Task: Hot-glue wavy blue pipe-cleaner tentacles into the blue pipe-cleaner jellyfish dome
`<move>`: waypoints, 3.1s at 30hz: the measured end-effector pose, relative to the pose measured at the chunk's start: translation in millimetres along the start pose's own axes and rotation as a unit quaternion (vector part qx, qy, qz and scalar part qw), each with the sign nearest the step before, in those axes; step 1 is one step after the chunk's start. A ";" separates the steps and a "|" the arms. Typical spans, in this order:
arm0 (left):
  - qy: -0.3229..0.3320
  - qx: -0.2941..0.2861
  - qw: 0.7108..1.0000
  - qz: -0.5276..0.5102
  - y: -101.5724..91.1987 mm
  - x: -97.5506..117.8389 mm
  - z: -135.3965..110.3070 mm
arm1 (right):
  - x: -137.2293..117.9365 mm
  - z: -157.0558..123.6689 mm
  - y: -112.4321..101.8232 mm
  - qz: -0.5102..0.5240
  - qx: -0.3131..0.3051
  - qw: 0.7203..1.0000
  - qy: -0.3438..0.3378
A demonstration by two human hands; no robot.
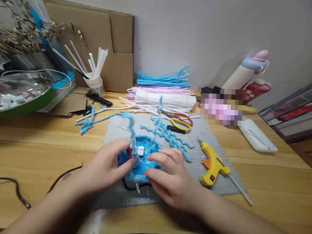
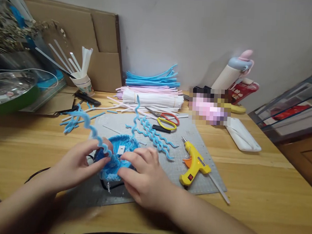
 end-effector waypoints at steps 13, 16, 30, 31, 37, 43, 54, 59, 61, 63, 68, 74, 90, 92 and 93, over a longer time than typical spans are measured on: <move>0.050 -0.073 0.990 0.107 11.1 4.5 -3.1 | 0.8 -9.1 -3.3 -0.034 -0.003 0.999 -0.003; 0.070 -0.062 0.990 0.109 11.4 3.9 -3.5 | 0.6 -7.5 -4.3 -0.034 -0.006 0.999 0.001; 0.104 -0.016 0.991 0.079 10.5 6.8 -7.3 | 0.1 -9.2 -7.5 -0.016 -0.007 0.999 0.034; 0.106 -0.016 0.991 0.077 9.8 6.6 -7.9 | -0.1 -9.0 -8.7 -0.008 -0.011 0.999 0.039; 0.120 -0.042 0.989 0.076 9.6 5.5 -10.3 | -2.7 -6.3 -14.5 0.015 -0.018 0.999 0.040; 0.131 -0.040 0.987 0.081 10.5 5.1 -11.2 | -2.7 -4.8 -14.0 0.034 -0.024 0.998 0.041; 0.133 -0.017 0.989 0.064 10.1 5.1 -11.0 | -3.3 -5.7 -26.1 0.089 0.124 0.987 0.054; 0.138 -0.014 0.987 0.077 7.8 3.8 -12.9 | -4.0 -8.3 -17.7 0.103 0.068 0.991 0.058; 0.140 -0.011 0.987 0.080 6.8 3.7 -13.6 | -4.8 -8.6 -16.2 0.094 0.060 0.992 0.057; 0.139 -0.007 0.987 0.083 6.2 3.5 -13.4 | -5.0 -8.1 -15.7 0.088 0.060 0.993 0.057; 0.130 -0.022 0.988 0.076 5.9 4.1 -10.0 | -0.2 -8.2 -13.2 0.079 0.043 0.993 0.079; 0.122 -0.028 0.990 0.063 5.5 1.1 -9.2 | 3.9 -11.5 -3.2 0.027 -0.032 0.996 0.079; 0.132 0.006 0.988 0.075 3.9 -3.4 -13.5 | -8.0 -7.9 0.3 -0.009 -0.024 1.000 -0.006; 0.132 0.002 0.988 0.077 4.3 -3.9 -13.2 | -8.9 -8.6 1.2 -0.011 -0.018 1.000 -0.014; 0.132 0.001 0.988 0.080 4.5 -4.4 -13.1 | -9.3 -9.2 1.7 -0.010 -0.016 1.000 -0.016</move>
Point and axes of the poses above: each hand's wrist, its own z-axis towards the middle knuckle, its own y-axis out of the palm, x = y × z, the point moved 3 cm from there along z, towards the middle knuckle, and after that the axes turned 3 degrees about x, right-handed, at the moved point
